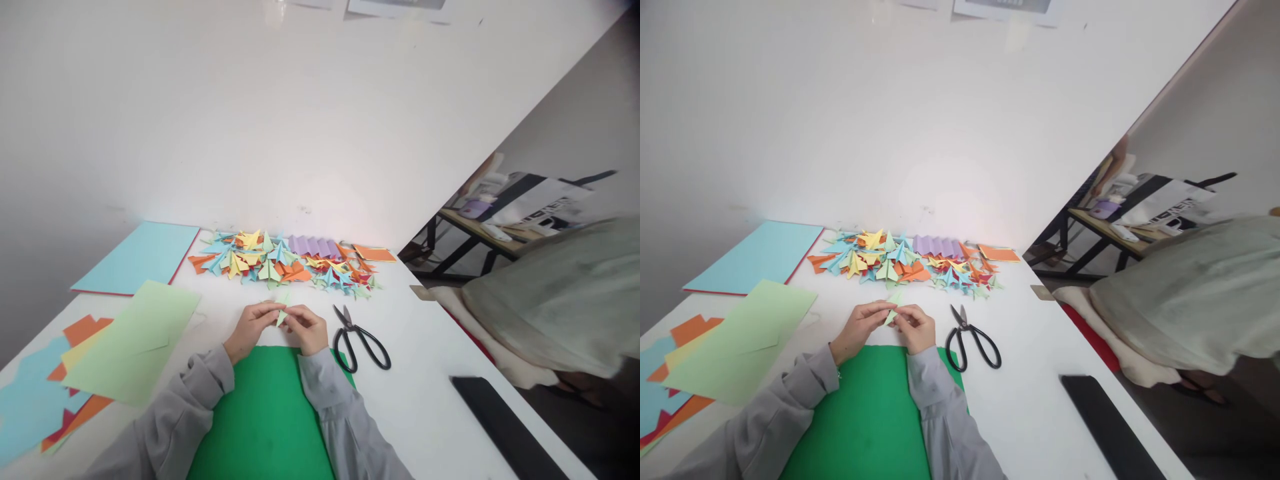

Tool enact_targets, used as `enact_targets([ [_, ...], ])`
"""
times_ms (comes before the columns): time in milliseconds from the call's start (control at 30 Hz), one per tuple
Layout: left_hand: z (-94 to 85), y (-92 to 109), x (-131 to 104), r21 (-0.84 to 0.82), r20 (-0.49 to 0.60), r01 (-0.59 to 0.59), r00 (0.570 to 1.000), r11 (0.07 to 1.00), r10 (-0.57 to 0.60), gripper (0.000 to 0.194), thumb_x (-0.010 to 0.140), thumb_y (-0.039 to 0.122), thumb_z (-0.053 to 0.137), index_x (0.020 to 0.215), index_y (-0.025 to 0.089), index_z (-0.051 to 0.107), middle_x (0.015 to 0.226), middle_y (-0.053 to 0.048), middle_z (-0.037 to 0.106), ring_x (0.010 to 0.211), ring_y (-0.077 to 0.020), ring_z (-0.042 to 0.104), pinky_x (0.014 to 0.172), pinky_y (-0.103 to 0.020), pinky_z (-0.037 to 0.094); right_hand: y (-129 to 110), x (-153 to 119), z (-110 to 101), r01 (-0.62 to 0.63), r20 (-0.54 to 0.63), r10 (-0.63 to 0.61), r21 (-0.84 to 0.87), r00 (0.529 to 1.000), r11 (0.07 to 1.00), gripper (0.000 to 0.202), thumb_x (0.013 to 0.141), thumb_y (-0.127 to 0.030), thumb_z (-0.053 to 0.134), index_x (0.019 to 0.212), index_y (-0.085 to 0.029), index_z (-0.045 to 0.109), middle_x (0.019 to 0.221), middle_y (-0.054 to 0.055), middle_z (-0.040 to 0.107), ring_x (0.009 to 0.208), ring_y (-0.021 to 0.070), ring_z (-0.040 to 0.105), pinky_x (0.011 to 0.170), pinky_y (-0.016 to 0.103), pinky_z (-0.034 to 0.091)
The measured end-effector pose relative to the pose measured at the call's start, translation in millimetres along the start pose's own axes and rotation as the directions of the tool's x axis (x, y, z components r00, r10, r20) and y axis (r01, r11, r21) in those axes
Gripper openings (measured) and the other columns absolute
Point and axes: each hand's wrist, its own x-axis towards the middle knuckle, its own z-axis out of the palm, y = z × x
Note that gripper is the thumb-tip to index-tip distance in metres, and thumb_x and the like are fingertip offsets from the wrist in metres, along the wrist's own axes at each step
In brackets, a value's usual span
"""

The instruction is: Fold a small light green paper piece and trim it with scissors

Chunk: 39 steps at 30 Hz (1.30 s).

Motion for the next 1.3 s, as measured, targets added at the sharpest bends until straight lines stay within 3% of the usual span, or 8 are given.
enact_targets([
  [367,5.2,3.1,-2.2,0.001,-0.02,-0.07,0.997,0.998,0.07,0.025,0.061,0.027,0.065,0.082,0.013,0.067,0.074,-0.004,0.063,0.059,-0.0127,0.057,0.062,-0.03,0.048,4.8,-1.5,1.3,-0.074,-0.096,0.076,0.018,0.993,0.997,0.015,0.063,-0.029,0.063,0.069,-0.017,0.058,0.052,-0.002,0.058,0.043,0.0101,0.052,0.04,0.022,0.044],
  [600,4.4,-0.9,-0.7,-0.007,-0.087,0.002,0.996,1.0,-0.002,0.047,0.058,0.023,0.067,0.103,0.011,0.059,0.06,-0.001,0.064,0.055,-0.0121,0.057,0.061,-0.029,0.048,1.3,-1.6,7.3,-0.124,-0.116,0.14,0.137,0.983,0.983,0.023,0.06,-0.03,0.066,0.072,-0.019,0.049,0.054,-0.003,0.06,0.042,0.011,0.054,0.037,0.021,0.041],
  [733,5.9,1.9,-1.1,0.011,-0.115,-0.016,0.993,1.0,0.017,0.064,0.059,0.022,0.066,0.119,0.013,0.046,0.056,0.002,0.06,0.052,-0.0105,0.055,0.057,-0.026,0.047,-0.8,-1.5,7.4,-0.162,-0.077,0.172,0.117,0.982,0.98,0.023,0.058,-0.029,0.066,0.072,-0.018,0.052,0.051,-0.003,0.059,0.042,0.0115,0.054,0.037,0.022,0.041],
  [867,5.9,3.1,-1.2,-0.026,-0.129,-0.04,0.991,0.999,0.036,0.095,0.057,0.02,0.068,0.134,0.02,0.013,0.056,0.006,0.056,0.05,-0.0101,0.055,0.055,-0.025,0.046,-2.9,-1.8,7.4,-0.155,-0.056,0.16,0.094,0.986,0.984,0.021,0.056,-0.03,0.067,0.067,-0.017,0.055,0.048,-0.003,0.059,0.041,0.0112,0.053,0.038,0.022,0.041],
  [933,4.8,2.2,-0.6,-0.027,-0.166,-0.013,0.986,1.0,0.008,0.105,0.053,0.019,0.071,0.135,0.022,0.005,0.061,0.005,0.057,0.051,-0.0108,0.055,0.054,-0.025,0.046,-2.9,-2.1,7.5,-0.147,-0.064,0.153,0.094,0.986,0.985,0.021,0.056,-0.03,0.068,0.067,-0.017,0.055,0.047,-0.003,0.058,0.041,0.0109,0.053,0.038,0.022,0.041],
  [1033,2.7,0.0,0.3,-0.044,-0.176,0.03,0.984,0.999,-0.037,0.103,0.052,0.02,0.072,0.134,0.02,0.01,0.064,0.003,0.057,0.05,-0.0108,0.055,0.055,-0.026,0.046,-1.5,-2.5,7.6,-0.152,-0.08,0.159,0.092,0.984,0.984,0.02,0.058,-0.031,0.067,0.066,-0.017,0.055,0.046,-0.003,0.058,0.04,0.0107,0.052,0.039,0.022,0.041],
  [1167,1.2,-2.3,1.3,-0.091,-0.098,0.02,0.995,0.996,-0.029,0.088,0.055,0.023,0.071,0.13,0.015,0.025,0.059,0.003,0.055,0.049,-0.0098,0.053,0.054,-0.025,0.044,1.4,-3.2,7.2,-0.161,-0.061,0.164,0.059,0.985,0.985,0.018,0.059,-0.029,0.067,0.063,-0.016,0.055,0.044,-0.003,0.058,0.04,0.0105,0.052,0.039,0.021,0.04],
  [1300,1.2,-3.2,1.8,-0.117,-0.095,0.021,0.995,0.993,-0.032,0.067,0.052,0.023,0.072,0.113,0.012,0.047,0.06,0.002,0.056,0.048,-0.0096,0.052,0.052,-0.025,0.042,4.0,-3.8,6.2,-0.106,-0.047,0.108,0.036,0.993,0.994,0.015,0.061,-0.027,0.066,0.062,-0.016,0.056,0.045,-0.003,0.058,0.041,0.0101,0.052,0.041,0.021,0.041],
])
